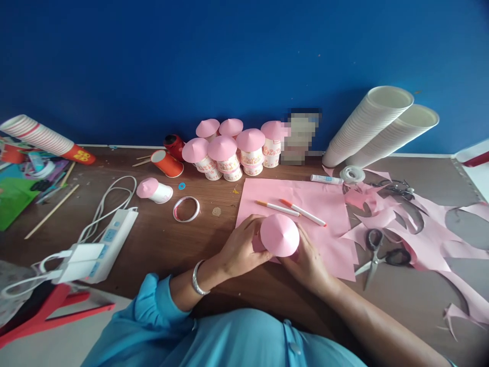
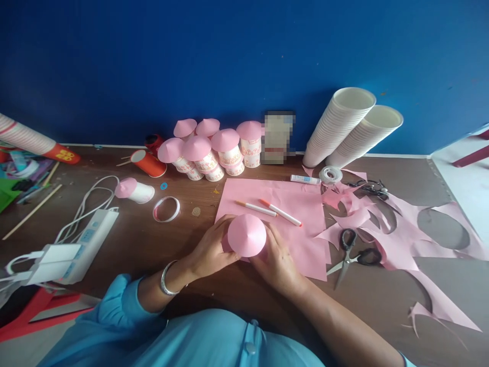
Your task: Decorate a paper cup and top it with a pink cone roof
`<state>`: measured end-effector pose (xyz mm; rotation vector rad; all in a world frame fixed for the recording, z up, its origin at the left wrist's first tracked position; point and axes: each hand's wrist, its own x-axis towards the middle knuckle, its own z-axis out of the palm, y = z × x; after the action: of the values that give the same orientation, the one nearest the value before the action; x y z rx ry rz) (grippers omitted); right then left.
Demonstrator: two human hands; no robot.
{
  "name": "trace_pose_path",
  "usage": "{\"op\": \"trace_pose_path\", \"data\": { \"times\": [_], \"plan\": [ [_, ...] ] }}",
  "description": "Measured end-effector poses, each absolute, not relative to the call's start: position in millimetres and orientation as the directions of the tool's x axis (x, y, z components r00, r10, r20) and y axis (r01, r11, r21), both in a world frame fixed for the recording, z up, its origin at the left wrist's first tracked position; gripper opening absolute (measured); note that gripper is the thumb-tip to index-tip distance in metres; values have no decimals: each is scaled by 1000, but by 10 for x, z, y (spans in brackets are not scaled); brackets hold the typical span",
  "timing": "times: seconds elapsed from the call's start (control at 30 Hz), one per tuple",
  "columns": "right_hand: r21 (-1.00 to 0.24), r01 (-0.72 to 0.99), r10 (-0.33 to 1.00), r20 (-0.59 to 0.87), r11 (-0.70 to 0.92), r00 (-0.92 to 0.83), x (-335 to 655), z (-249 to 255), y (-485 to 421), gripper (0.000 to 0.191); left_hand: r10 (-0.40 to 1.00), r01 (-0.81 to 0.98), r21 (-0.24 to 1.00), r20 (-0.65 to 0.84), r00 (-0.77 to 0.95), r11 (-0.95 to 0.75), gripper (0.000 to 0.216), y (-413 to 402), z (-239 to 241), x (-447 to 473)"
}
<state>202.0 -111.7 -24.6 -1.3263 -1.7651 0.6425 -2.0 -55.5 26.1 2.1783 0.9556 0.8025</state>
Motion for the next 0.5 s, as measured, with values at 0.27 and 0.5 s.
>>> {"op": "trace_pose_path", "data": {
  "times": [0.27,0.5],
  "plan": [
    [-789,520,945,276,326,-173,2078,-136,-1087,26,912,622,670,337,231,-405,49,-333,203,-372],
    [-781,531,941,227,329,-251,2068,-41,-1100,32,951,640,732,309,-7,-233,49,-78,1,-712]
  ]
}}
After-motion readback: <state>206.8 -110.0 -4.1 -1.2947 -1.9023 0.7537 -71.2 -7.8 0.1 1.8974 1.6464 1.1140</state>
